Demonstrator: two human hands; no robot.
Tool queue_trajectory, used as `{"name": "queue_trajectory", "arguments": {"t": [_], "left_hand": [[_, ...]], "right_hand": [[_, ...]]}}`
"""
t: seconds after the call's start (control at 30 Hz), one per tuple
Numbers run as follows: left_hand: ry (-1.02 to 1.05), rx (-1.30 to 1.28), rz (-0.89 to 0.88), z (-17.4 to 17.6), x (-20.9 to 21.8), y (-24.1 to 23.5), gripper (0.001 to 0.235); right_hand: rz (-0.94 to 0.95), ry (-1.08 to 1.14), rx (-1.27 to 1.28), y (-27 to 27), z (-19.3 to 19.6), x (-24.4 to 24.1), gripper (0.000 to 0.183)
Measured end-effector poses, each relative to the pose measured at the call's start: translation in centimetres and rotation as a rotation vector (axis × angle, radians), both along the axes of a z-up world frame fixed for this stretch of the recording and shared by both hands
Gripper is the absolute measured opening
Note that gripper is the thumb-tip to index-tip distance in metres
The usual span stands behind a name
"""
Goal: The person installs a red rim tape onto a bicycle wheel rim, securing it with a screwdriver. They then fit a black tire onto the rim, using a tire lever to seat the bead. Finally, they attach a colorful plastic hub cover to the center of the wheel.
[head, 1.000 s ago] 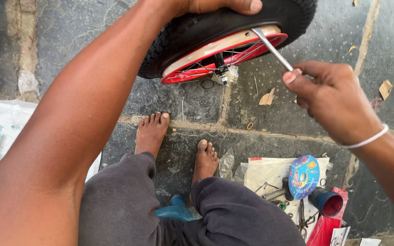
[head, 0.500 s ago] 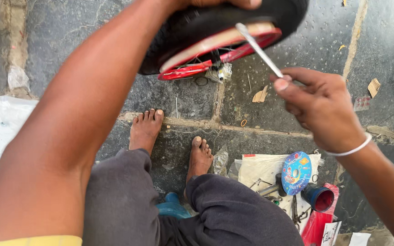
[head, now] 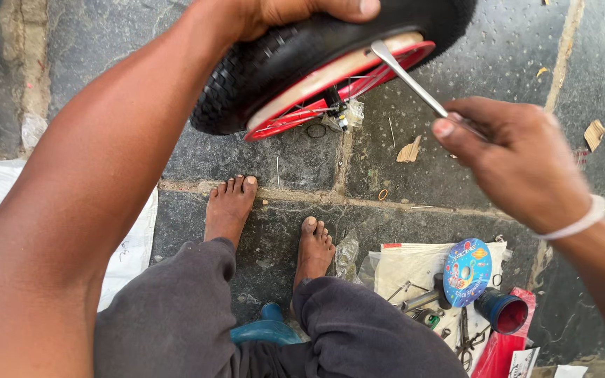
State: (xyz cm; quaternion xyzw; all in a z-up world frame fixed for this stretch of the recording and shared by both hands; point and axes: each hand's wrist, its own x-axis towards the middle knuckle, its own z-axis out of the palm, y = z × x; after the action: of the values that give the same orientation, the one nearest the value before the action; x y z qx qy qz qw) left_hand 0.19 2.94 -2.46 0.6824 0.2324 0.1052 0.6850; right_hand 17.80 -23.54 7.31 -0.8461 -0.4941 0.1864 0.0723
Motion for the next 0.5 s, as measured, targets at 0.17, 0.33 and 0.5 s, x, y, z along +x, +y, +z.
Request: {"name": "queue_trajectory", "arguments": {"t": [0.17,0.33,0.5], "left_hand": [[-0.076,0.000,-0.028,-1.4,0.6,-0.3,0.055],[-0.035,-0.015,0.045,-3.0,0.6,1.0,0.038],[-0.006,-0.038,0.054,-4.1,-0.1,2.1,0.038]], "right_hand": [[0.013,-0.005,0.011,0.4,1.2,-1.3,0.037],[0.043,0.024,0.171,-0.3,-1.7,-1.9,0.037],[0.066,0.057,0.157,0.5,-1.0,-2.3,0.035]]}}
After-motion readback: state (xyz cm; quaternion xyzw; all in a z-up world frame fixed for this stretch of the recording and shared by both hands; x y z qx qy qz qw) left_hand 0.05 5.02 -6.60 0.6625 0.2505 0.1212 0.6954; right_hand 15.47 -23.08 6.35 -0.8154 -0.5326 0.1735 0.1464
